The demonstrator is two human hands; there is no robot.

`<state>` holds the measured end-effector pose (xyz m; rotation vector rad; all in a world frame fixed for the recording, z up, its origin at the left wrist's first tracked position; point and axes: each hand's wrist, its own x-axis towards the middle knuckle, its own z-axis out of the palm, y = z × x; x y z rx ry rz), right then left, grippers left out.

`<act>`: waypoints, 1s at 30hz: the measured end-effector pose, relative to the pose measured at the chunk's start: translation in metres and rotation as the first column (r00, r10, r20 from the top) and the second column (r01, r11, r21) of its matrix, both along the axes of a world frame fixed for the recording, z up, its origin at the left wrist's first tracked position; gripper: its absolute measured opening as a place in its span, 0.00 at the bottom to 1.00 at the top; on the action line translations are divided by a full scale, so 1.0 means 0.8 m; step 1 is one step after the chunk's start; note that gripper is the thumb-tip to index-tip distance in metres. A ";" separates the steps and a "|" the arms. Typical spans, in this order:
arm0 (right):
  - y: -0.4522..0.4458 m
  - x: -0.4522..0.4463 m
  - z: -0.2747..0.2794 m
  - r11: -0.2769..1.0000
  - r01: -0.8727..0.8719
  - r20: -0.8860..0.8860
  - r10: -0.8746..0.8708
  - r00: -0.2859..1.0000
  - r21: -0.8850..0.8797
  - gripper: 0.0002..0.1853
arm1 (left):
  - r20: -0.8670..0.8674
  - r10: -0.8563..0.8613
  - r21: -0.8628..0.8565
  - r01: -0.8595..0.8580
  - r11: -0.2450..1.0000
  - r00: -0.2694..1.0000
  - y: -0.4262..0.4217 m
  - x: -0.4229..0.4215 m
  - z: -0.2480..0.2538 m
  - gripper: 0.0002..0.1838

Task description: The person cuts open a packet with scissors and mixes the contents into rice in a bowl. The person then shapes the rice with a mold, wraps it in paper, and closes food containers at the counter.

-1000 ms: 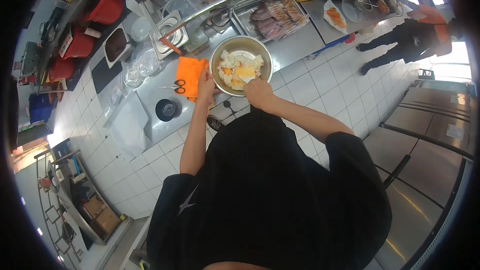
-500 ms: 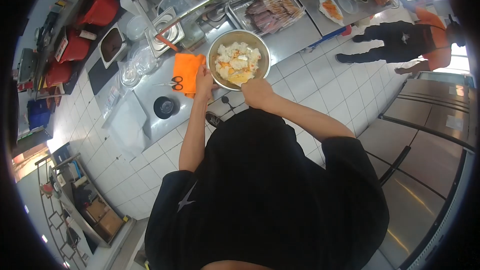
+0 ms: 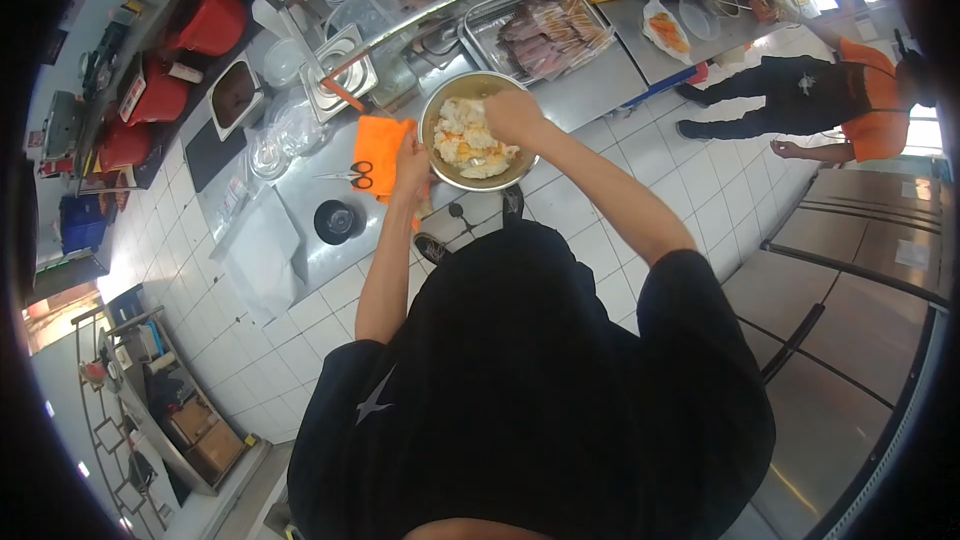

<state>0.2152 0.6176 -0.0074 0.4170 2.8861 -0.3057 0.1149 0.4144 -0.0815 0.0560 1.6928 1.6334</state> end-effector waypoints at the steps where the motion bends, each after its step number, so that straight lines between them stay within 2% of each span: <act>1: -0.008 -0.006 0.002 0.992 -0.121 0.019 0.121 0.993 0.037 0.08 | 0.014 -0.006 0.006 0.005 1.000 1.000 0.002 -0.003 0.009 0.06; 2: -0.018 -0.010 0.003 0.969 -0.238 0.041 0.236 0.971 0.071 0.07 | 0.002 -0.055 -0.002 0.055 0.998 0.998 0.001 -0.012 0.001 0.05; 4: -0.053 0.004 0.006 0.951 -0.308 0.025 0.307 0.951 0.032 0.07 | -0.021 -0.155 -0.019 0.155 0.988 0.988 0.000 -0.039 -0.029 0.04; 5: -0.068 0.013 0.006 0.941 -0.339 0.015 0.339 0.941 0.015 0.07 | -0.041 -0.168 -0.064 0.166 0.984 0.985 0.002 -0.044 -0.024 0.04; 7: -0.079 0.031 0.006 0.961 -0.277 -0.027 0.277 0.961 -0.006 0.07 | -0.074 -0.187 -0.147 0.175 0.974 0.980 0.005 -0.049 -0.013 0.03; 10: -0.081 0.053 0.041 0.973 -0.230 -0.056 0.228 0.972 -0.027 0.07 | -0.264 -0.177 -0.109 0.153 0.982 0.948 0.015 -0.065 -0.046 0.04; 11: -0.088 0.062 0.053 0.975 -0.218 -0.055 0.215 0.975 -0.042 0.07 | -0.220 -0.211 -0.153 0.180 0.972 0.952 0.008 -0.060 -0.051 0.04; 13: -0.094 0.063 -0.009 0.983 -0.183 -0.052 0.181 0.982 -0.026 0.07 | -0.162 -0.274 -0.218 0.236 0.947 0.948 0.017 -0.069 -0.021 0.04; 14: -0.095 0.064 -0.032 0.986 -0.167 -0.047 0.166 0.985 -0.019 0.07 | -0.255 -0.277 -0.180 0.236 0.955 0.926 0.017 -0.075 -0.054 0.04; 17: -0.091 0.038 0.034 0.992 -0.108 0.022 0.109 0.994 -0.058 0.08 | -0.112 -0.270 -0.171 0.249 0.953 0.956 0.014 -0.066 -0.022 0.04; 19: -0.082 0.051 0.071 0.996 -0.026 0.030 0.028 0.999 -0.085 0.08 | -0.097 -0.255 -0.168 0.237 0.957 0.962 0.013 -0.064 -0.017 0.04; 24: -0.073 0.072 0.091 0.957 0.253 0.255 -0.212 0.943 -0.140 0.13 | 0.021 -0.142 -0.096 0.143 0.985 0.990 0.001 -0.030 -0.002 0.05; 27: -0.106 0.082 0.025 0.958 0.248 0.288 -0.199 0.937 -0.147 0.15 | 0.053 -0.062 -0.057 0.065 0.996 0.997 -0.001 -0.007 0.000 0.05; 28: -0.111 0.078 -0.009 0.950 0.278 0.250 -0.237 0.939 -0.143 0.16 | 0.063 -0.053 -0.042 0.055 0.998 0.997 0.000 -0.004 -0.004 0.05; 30: -0.106 0.050 -0.019 0.979 0.196 0.238 -0.175 0.955 -0.064 0.15 | 0.067 -0.023 -0.001 0.023 1.000 0.997 -0.001 0.002 -0.019 0.05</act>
